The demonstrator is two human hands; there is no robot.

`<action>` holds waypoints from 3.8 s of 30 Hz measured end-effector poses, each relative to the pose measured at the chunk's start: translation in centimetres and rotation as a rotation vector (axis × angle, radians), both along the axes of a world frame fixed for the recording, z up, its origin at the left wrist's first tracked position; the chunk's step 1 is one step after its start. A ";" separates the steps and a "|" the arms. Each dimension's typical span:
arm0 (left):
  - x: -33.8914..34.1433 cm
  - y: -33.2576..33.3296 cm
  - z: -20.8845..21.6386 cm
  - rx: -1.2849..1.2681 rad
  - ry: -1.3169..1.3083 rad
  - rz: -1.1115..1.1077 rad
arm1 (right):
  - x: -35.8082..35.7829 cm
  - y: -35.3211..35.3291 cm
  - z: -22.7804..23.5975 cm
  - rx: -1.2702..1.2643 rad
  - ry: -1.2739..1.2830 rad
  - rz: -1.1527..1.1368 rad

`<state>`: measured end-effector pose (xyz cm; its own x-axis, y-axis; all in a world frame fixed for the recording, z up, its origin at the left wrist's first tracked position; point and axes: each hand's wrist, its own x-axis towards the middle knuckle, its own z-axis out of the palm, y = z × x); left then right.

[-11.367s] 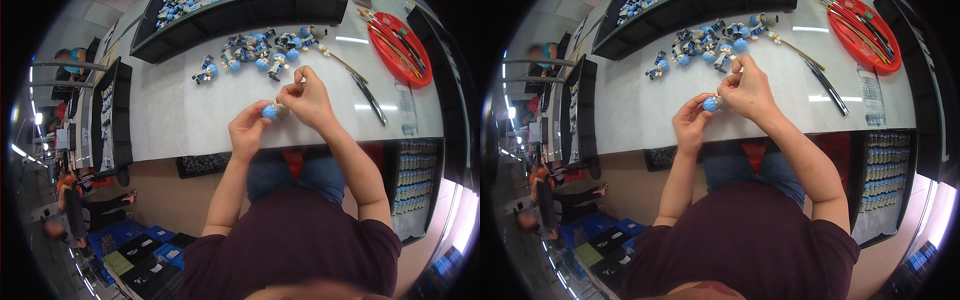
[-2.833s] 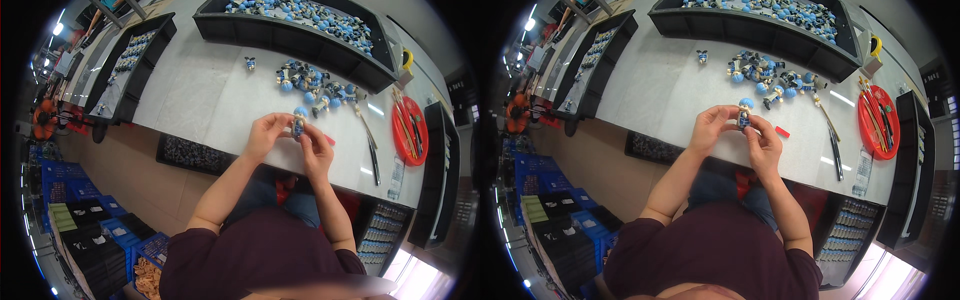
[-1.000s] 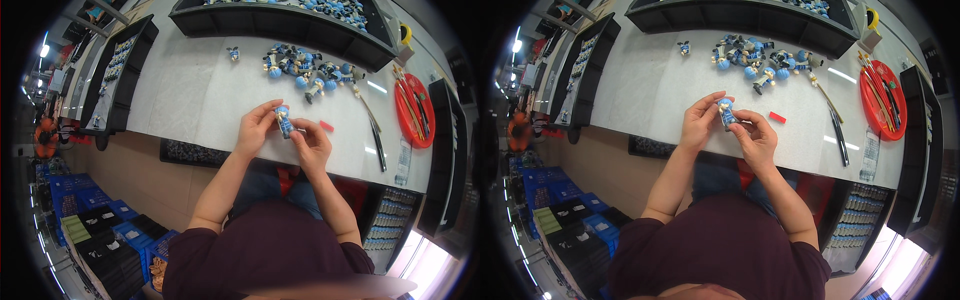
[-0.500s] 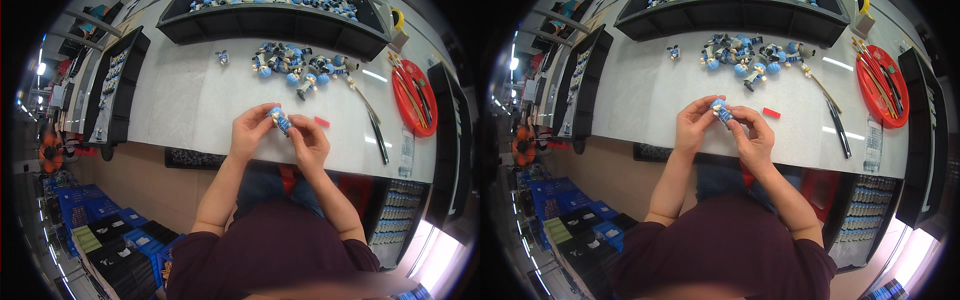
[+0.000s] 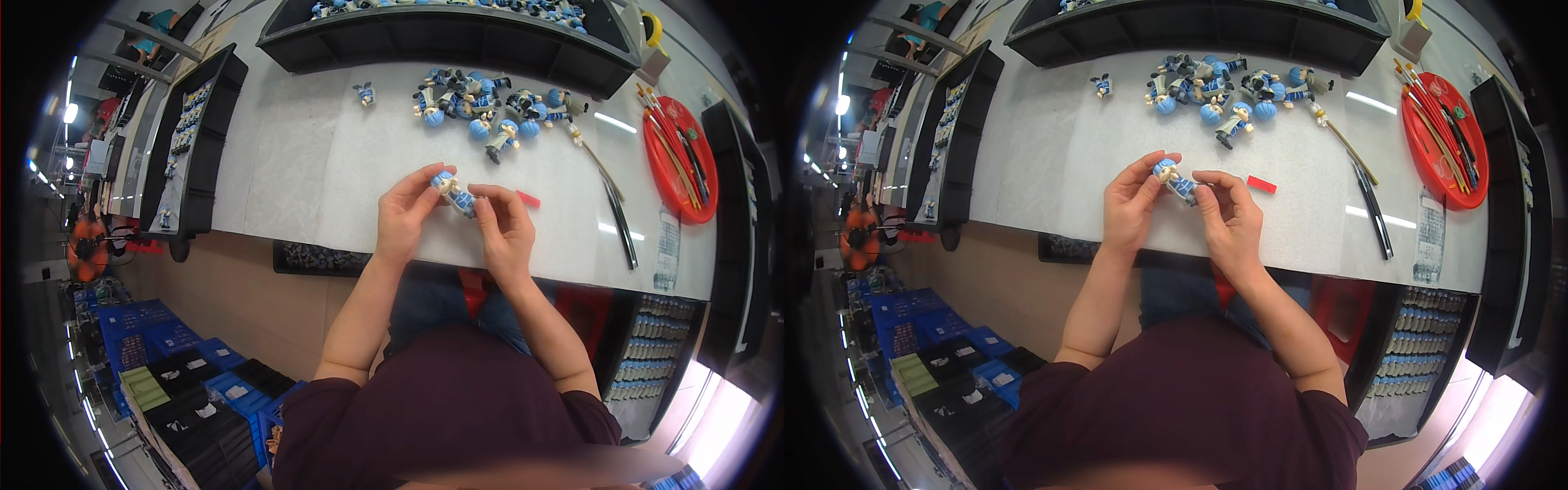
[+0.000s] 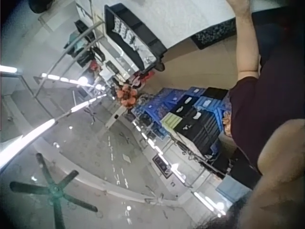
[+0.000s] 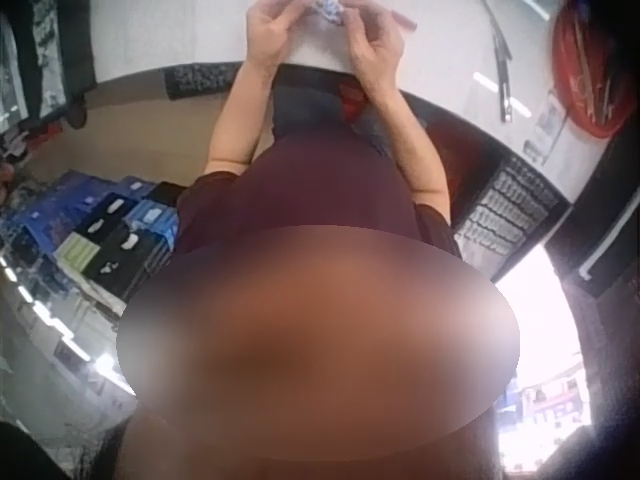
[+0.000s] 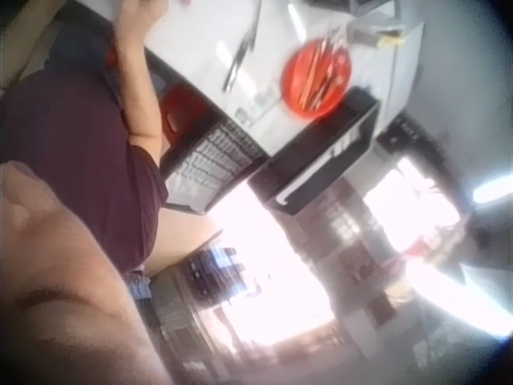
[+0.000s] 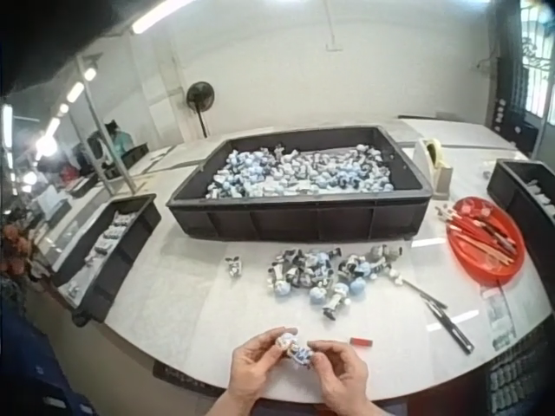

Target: The person assembles small blue toy figures by hand.

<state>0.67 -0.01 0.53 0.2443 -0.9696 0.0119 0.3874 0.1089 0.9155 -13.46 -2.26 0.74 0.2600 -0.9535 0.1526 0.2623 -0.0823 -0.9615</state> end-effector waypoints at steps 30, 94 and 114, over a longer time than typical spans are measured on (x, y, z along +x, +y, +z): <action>0.4 0.1 -0.6 -0.047 0.089 0.051 | 0.5 -0.1 -0.5 0.007 0.131 0.135; 1.1 -0.1 -0.3 -0.032 0.180 -0.085 | 0.6 0.4 -0.6 -0.055 0.155 0.048; 0.8 0.1 -0.9 -0.034 0.217 0.008 | 0.6 0.1 -0.2 -0.035 0.136 0.116</action>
